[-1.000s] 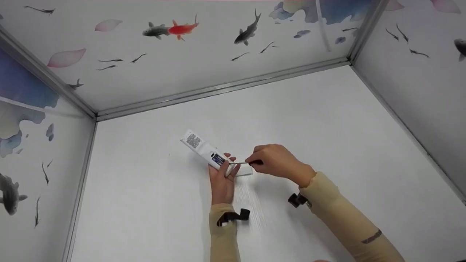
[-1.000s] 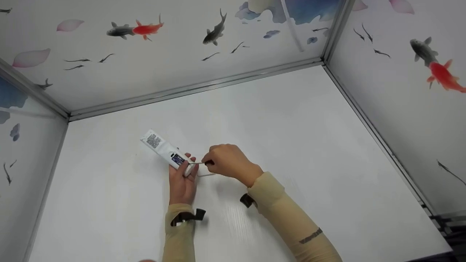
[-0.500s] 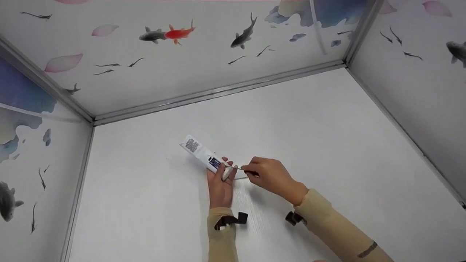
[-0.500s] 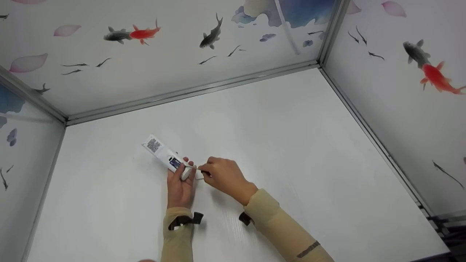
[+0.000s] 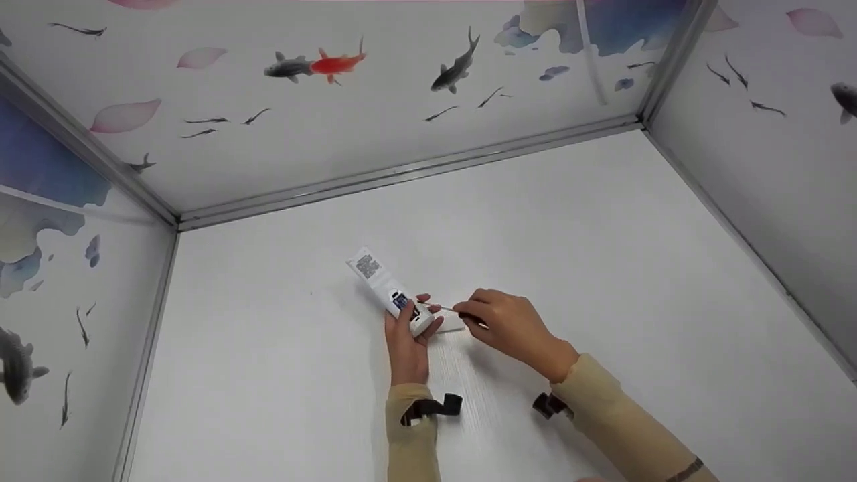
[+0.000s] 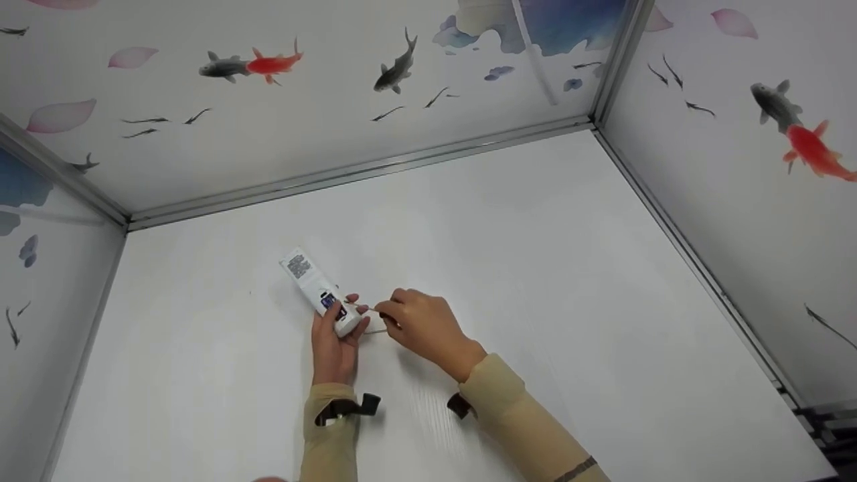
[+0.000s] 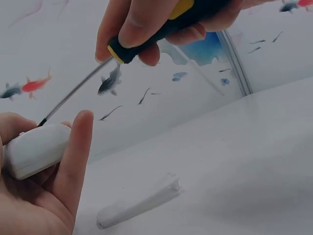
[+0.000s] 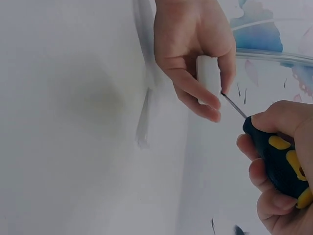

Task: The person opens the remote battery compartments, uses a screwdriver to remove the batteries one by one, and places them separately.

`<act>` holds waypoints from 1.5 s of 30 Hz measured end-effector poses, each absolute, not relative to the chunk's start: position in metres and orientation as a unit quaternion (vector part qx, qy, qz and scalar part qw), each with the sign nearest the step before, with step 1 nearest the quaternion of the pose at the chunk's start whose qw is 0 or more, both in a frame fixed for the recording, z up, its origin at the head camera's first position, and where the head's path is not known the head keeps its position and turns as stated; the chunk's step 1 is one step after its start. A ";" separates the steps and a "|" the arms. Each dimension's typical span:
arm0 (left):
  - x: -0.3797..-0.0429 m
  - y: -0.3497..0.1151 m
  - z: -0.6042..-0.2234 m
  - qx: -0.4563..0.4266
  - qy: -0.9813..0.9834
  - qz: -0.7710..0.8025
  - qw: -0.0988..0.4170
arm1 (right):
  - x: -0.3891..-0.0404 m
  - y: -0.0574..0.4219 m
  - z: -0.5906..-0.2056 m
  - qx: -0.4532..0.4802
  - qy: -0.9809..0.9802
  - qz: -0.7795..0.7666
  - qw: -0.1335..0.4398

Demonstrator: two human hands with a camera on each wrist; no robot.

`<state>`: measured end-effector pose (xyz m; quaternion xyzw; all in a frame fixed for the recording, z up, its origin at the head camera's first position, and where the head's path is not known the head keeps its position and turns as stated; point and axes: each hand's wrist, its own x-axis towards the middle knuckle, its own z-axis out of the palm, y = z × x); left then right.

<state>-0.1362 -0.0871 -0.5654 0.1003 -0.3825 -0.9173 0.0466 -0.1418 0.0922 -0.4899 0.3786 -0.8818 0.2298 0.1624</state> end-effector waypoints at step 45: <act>-0.127 -0.080 -0.554 -0.016 -0.612 -0.769 -0.183 | -0.136 0.096 -0.380 0.548 -0.795 -0.238 0.108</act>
